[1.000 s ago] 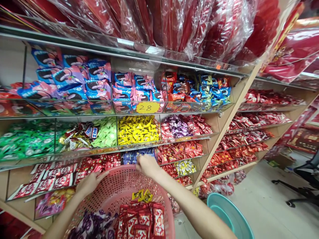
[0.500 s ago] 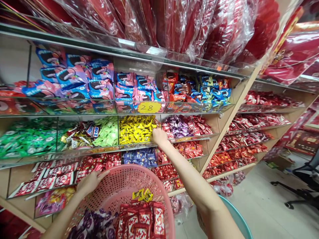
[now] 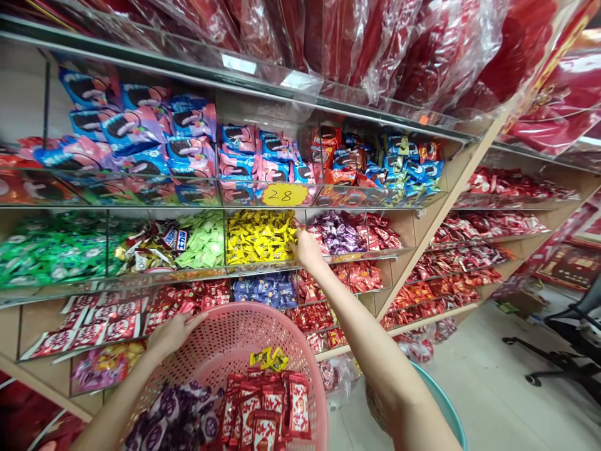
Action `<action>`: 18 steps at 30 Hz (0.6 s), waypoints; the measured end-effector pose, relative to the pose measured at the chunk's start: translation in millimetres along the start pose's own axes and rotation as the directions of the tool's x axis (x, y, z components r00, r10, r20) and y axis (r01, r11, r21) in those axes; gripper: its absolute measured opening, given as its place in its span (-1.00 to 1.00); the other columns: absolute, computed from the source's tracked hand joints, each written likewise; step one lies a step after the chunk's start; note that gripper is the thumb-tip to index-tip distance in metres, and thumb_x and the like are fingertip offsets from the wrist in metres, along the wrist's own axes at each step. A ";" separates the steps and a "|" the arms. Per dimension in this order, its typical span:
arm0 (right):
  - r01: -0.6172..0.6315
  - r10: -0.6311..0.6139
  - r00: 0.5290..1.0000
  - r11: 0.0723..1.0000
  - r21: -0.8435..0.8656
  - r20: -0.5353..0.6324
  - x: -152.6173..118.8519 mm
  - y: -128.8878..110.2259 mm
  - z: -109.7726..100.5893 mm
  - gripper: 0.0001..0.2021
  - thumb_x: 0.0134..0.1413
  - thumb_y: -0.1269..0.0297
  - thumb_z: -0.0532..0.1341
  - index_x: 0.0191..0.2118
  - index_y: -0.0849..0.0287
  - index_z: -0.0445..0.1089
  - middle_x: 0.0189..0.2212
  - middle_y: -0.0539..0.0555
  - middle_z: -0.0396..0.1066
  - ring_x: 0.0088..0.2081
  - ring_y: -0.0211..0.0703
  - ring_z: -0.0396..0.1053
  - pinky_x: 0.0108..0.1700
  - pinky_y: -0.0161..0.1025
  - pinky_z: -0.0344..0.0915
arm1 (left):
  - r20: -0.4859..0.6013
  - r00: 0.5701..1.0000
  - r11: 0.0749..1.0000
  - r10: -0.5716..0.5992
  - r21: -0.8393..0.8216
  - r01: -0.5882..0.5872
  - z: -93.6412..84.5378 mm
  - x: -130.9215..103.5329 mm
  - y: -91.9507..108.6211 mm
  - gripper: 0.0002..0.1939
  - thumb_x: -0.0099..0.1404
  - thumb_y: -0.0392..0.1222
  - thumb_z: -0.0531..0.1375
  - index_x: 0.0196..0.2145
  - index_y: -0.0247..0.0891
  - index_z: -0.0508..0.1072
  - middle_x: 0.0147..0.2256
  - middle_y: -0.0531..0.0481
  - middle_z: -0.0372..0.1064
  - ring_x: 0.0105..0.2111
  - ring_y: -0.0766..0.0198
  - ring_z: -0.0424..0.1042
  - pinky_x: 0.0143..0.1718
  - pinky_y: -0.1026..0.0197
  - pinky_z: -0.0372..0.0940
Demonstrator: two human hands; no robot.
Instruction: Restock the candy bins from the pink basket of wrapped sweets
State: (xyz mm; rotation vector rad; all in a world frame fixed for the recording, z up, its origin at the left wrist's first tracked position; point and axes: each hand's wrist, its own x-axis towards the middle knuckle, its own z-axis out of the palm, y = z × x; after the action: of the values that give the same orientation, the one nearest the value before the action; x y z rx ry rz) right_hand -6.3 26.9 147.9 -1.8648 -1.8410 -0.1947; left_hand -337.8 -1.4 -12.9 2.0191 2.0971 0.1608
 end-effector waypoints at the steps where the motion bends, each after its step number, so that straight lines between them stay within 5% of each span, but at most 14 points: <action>1: 0.018 -0.015 0.999 0.997 0.077 -0.041 -3.2 1.5 -5.0 -0.76 -0.07 0.34 0.14 -0.22 0.28 0.35 -0.34 0.15 0.39 -0.27 -0.14 0.30 -0.25 -0.29 0.16 | 0.000 1.000 1.000 0.001 0.000 -0.001 0.1 0.0 0.1 -0.32 0.08 0.35 -0.21 -0.28 -0.20 0.43 -0.27 -0.22 0.43 -0.26 -0.09 0.38 -0.31 0.04 0.21; 3: 0.071 -0.063 0.997 0.954 0.290 -0.040 -13.5 1.9 -16.1 -0.73 -0.08 0.28 0.16 -0.21 0.29 0.34 -0.37 0.10 0.37 -0.37 -0.22 0.29 -0.31 -0.30 0.18 | 0.003 1.000 1.000 -0.001 0.001 0.001 -0.2 -0.1 0.3 -0.31 0.08 0.36 -0.22 -0.27 -0.20 0.43 -0.27 -0.22 0.43 -0.25 -0.09 0.38 -0.29 0.04 0.21; 5: 0.098 -0.188 0.974 0.850 0.517 0.125 -28.8 -1.0 -23.3 -0.68 -0.06 0.20 0.15 -0.17 0.26 0.33 -0.41 0.04 0.35 -0.51 -0.33 0.23 -0.44 -0.35 0.17 | 0.008 1.000 1.000 -0.002 0.001 0.002 -0.7 -0.3 0.6 -0.30 0.07 0.36 -0.22 -0.25 -0.20 0.42 -0.26 -0.22 0.42 -0.23 -0.09 0.37 -0.28 0.04 0.21; 8: 0.023 -0.439 0.776 0.738 0.675 0.453 -57.8 -7.5 -13.5 -0.68 -0.01 0.17 0.12 -0.14 0.20 0.32 -0.45 -0.02 0.35 -0.63 -0.43 0.12 -0.58 -0.42 0.10 | 0.012 1.000 1.000 -0.004 0.006 0.003 -1.1 -0.4 1.1 -0.28 0.06 0.38 -0.23 -0.26 -0.21 0.43 -0.25 -0.23 0.42 -0.24 -0.09 0.37 -0.28 0.04 0.20; 11: 0.052 -0.453 0.620 0.839 0.542 0.641 -88.6 -12.2 24.6 -0.77 -0.03 0.36 0.11 -0.19 0.20 0.37 -0.42 -0.01 0.38 -0.55 -0.41 0.21 -0.52 -0.44 0.14 | 0.013 1.000 1.000 -0.013 0.010 0.013 -1.0 -0.3 1.6 -0.27 0.05 0.39 -0.23 -0.26 -0.21 0.43 -0.24 -0.23 0.42 -0.24 -0.08 0.37 -0.28 0.05 0.20; 13: 0.127 -0.282 0.622 0.957 0.261 0.730 -108.0 -14.2 55.8 -0.77 -0.14 0.50 0.13 -0.28 0.21 0.41 -0.44 -0.01 0.39 -0.46 -0.36 0.28 -0.46 -0.45 0.15 | 0.012 1.000 1.000 -0.008 0.015 0.008 -1.1 -0.4 1.7 -0.27 0.05 0.39 -0.23 -0.28 -0.21 0.43 -0.25 -0.22 0.42 -0.24 -0.06 0.38 -0.28 0.07 0.21; 18: 0.108 -0.105 0.656 0.993 0.045 0.748 -141.0 -21.3 103.7 -0.78 -0.34 0.60 0.18 -0.46 0.23 0.45 -0.45 0.07 0.44 -0.41 -0.20 0.36 -0.44 -0.39 0.19 | 0.013 1.000 1.000 0.003 0.021 -0.003 -2.2 -1.0 1.7 -0.30 0.07 0.36 -0.21 -0.27 -0.20 0.44 -0.28 -0.22 0.43 -0.28 -0.06 0.39 -0.31 0.07 0.21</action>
State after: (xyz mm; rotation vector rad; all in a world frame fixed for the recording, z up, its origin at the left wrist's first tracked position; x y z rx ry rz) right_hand -62.5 -53.9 1.6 -1.9980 -2.4742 0.6524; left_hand -336.6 -2.1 -10.2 2.0298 2.0960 0.1262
